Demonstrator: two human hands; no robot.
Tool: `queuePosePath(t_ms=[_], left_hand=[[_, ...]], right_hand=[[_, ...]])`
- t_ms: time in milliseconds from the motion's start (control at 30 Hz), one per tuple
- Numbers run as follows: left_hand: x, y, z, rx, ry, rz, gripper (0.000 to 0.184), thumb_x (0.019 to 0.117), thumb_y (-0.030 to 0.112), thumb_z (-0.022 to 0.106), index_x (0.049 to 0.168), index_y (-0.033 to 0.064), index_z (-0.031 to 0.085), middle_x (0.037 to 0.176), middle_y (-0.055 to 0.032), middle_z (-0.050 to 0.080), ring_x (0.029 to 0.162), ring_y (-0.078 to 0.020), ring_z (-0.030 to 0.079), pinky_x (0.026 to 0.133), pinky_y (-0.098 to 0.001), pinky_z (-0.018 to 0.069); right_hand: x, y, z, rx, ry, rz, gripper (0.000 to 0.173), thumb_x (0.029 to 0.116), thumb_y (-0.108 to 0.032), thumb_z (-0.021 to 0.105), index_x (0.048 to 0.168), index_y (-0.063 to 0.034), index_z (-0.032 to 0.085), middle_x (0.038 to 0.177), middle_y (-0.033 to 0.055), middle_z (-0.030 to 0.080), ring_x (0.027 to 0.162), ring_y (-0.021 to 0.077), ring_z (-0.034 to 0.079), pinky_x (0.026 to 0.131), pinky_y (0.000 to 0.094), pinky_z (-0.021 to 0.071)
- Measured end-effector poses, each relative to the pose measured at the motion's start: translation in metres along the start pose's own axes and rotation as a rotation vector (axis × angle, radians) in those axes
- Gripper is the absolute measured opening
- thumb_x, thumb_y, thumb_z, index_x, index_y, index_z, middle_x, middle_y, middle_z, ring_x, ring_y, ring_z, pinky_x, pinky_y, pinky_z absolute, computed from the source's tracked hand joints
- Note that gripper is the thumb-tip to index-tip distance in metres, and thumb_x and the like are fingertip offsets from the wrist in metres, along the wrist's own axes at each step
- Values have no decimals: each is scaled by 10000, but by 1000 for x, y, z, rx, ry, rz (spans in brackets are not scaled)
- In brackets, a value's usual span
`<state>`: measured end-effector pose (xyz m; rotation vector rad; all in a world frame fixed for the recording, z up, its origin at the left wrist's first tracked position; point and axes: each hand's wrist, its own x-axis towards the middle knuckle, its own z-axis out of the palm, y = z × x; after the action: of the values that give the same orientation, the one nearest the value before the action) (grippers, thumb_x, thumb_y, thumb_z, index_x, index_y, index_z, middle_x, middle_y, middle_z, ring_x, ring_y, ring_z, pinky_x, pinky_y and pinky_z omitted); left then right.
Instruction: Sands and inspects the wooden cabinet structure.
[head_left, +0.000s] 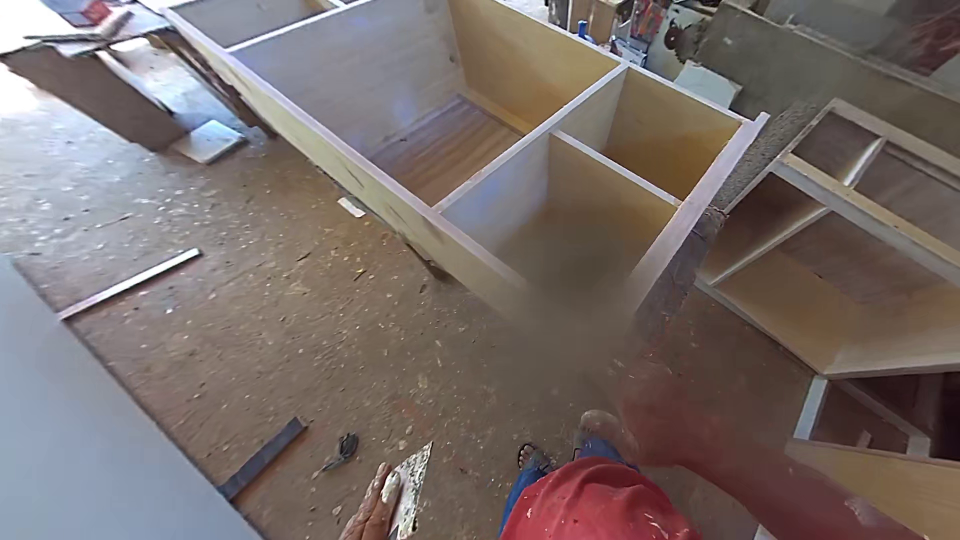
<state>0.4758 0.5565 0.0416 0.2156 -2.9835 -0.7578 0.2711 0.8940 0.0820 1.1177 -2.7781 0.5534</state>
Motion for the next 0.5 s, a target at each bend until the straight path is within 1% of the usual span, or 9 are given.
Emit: queuePosePath(t_ms=[33, 100, 133, 167, 233, 300, 367, 433, 500], left_hand=[[9, 1, -3, -38, 12, 31, 478, 1064, 196, 393, 1473, -28, 501, 1533, -223, 485, 1402, -331, 513, 1156, -485, 415], [30, 6, -10, -114, 45, 110, 463, 1069, 160, 407, 1481, -38, 482, 1524, -230, 492, 1408, -306, 511, 1164, -450, 417], [42, 11, -11, -153, 69, 171, 459, 1069, 148, 416, 1477, -51, 481, 1513, -241, 499, 1409, -300, 510, 1171, -428, 414], [54, 18, -13, -178, 89, 239, 451, 1069, 147, 419, 1467, -52, 492, 1503, -242, 511, 1409, -293, 511, 1173, -417, 417], [77, 47, -16, -171, 99, 384, 448, 1060, 170, 415, 1436, -48, 522, 1483, -234, 536, 1406, -293, 515, 1170, -422, 424], [102, 89, -18, -145, 112, 520, 454, 1057, 205, 402, 1434, -4, 541, 1483, -197, 552, 1407, -276, 516, 1169, -431, 430], [136, 138, -9, -105, 169, 660, 426, 1032, 192, 426, 1388, 19, 584, 1463, -170, 579, 1385, -278, 541, 1152, -461, 449], [175, 188, 12, -18, 202, 773, 387, 1006, 179, 496, 1339, 37, 633, 1431, -147, 611, 1356, -283, 569, 1130, -484, 462], [211, 230, 37, 145, 57, 766, 381, 1019, 213, 545, 1347, 40, 630, 1519, -130, 534, 1421, -260, 499, 1166, -479, 404]], right_hand=[[2, 7, 2, 16, 50, -38, 803, 1031, -643, 174, 1513, -86, 494, 1584, 87, 463, 1506, 238, 369, 1252, 558, 223], [14, 58, -4, -5, 114, -128, 698, 1067, -552, 178, 1454, -132, 579, 1546, 32, 517, 1483, 203, 406, 1239, 559, 250], [20, 95, -15, -49, 130, -145, 642, 1074, -505, 226, 1449, -128, 586, 1540, 36, 525, 1476, 215, 420, 1236, 564, 256], [26, 135, -30, -121, 133, -82, 588, 1064, -439, 298, 1465, -101, 564, 1537, 74, 523, 1466, 262, 431, 1224, 583, 254], [35, 218, -69, -313, 56, 300, 537, 1077, -327, 330, 1521, -63, 475, 1584, 147, 445, 1500, 359, 352, 1205, 673, 181], [47, 269, -109, -352, 36, 714, 654, 1087, -485, 233, 1540, -64, 446, 1616, 174, 387, 1528, 420, 262, 1191, 729, 133], [68, 283, -137, -316, 108, 796, 709, 1073, -531, 188, 1556, -66, 420, 1641, 160, 345, 1546, 386, 234, 1206, 676, 170], [88, 283, -141, -247, 187, 712, 684, 1073, -514, 226, 1530, -62, 462, 1633, 153, 363, 1544, 353, 255, 1220, 630, 194], [108, 286, -133, -174, 174, 661, 675, 1074, -517, 245, 1523, -67, 472, 1637, 166, 347, 1542, 335, 266, 1226, 612, 202]])
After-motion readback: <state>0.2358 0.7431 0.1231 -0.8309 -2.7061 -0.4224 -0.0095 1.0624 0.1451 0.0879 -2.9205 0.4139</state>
